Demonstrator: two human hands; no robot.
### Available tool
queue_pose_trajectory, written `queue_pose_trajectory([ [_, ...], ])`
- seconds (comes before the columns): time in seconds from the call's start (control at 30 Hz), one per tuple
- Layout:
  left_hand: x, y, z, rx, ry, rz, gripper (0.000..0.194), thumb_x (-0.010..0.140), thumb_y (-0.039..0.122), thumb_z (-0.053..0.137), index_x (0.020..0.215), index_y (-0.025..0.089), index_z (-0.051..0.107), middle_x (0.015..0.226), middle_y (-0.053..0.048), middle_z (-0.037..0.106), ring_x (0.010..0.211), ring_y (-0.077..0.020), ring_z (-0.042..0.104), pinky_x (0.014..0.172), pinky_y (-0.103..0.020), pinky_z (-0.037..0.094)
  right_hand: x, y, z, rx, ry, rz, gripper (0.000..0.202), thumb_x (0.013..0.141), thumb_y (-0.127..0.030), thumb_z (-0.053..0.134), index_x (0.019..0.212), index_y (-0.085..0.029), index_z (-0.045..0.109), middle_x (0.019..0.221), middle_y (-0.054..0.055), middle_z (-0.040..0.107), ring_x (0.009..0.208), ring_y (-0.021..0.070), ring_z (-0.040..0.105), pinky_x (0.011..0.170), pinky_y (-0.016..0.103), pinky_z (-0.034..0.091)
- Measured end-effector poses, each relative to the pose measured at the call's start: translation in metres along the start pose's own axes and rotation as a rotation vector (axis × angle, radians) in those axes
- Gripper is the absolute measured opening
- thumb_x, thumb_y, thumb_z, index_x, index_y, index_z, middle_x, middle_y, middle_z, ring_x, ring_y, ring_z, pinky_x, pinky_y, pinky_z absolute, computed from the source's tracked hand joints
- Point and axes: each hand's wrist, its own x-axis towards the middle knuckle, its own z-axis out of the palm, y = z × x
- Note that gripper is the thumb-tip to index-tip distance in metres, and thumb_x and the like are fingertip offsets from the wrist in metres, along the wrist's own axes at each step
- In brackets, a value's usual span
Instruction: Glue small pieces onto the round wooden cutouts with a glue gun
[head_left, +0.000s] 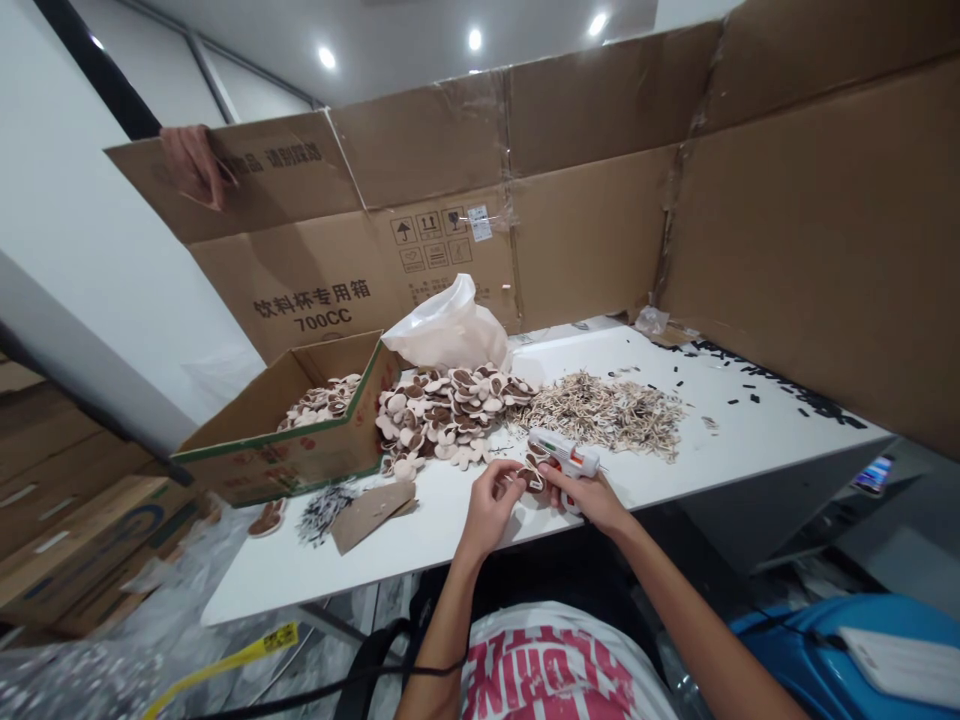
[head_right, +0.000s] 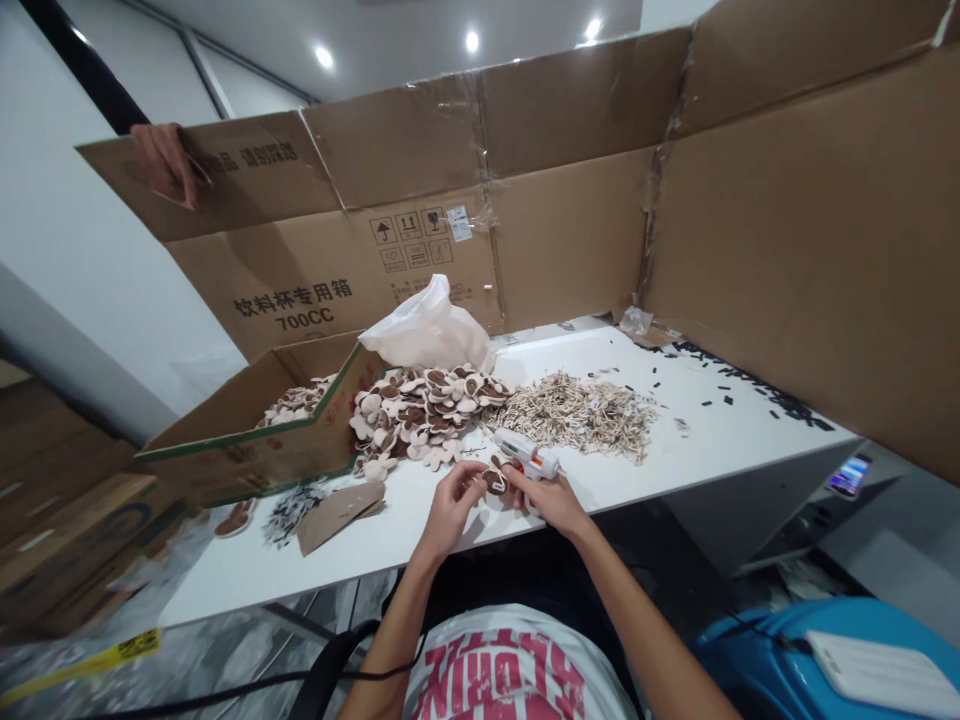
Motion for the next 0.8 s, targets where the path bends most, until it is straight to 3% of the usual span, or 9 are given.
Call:
queue_pose_trajectory([
  [0.13,-0.0016,0.007,0.0022,0.059,-0.066,0.009,0.033,0.094,0.048,0.066,0.098,0.017,0.074,0.085,-0.003,0.069,0.069,-0.0145,0.05,0.066,-0.027,0.04,0.0002,-0.0001,-0.0009,0.022,0.005,0.032,0.053,0.087,-0.073,0.073,0.083,-0.02,0.073,0.065,0.004,0.066,0.061,0.0242,0.066,0.062,0.032,0.053],
  [0.33,-0.0032,0.0083,0.0039,0.088,-0.111,-0.007,0.038,0.092,0.052,0.068,0.082,0.016,0.07,0.067,0.002,0.055,0.065,-0.0128,0.043,0.063,-0.026,0.034,0.0001,0.0029,-0.0021,0.02,-0.004,0.039,0.051,0.087,-0.071,0.074,0.089,-0.021,0.074,0.065,0.003,0.065,0.065,0.0244,0.067,0.064,0.031,0.055],
  [0.7,-0.0038,0.0076,0.0062,0.067,-0.122,-0.031,0.043,0.09,0.058,0.069,0.078,0.016,0.066,0.067,0.002,0.051,0.065,-0.0131,0.042,0.062,-0.025,0.034,0.0005,-0.0005,-0.0008,-0.023,-0.083,0.01,0.053,0.09,-0.072,0.069,0.083,-0.02,0.072,0.064,0.002,0.066,0.062,0.0215,0.066,0.06,0.027,0.049],
  [0.8,-0.0038,0.0055,0.0063,0.045,-0.125,-0.05,0.042,0.089,0.057,0.069,0.079,0.016,0.067,0.068,0.002,0.053,0.065,-0.0131,0.043,0.062,-0.026,0.034,-0.0005,-0.0019,-0.0001,-0.039,-0.039,0.029,0.053,0.088,-0.072,0.071,0.082,-0.02,0.074,0.063,0.002,0.066,0.06,0.0209,0.065,0.058,0.026,0.048],
])
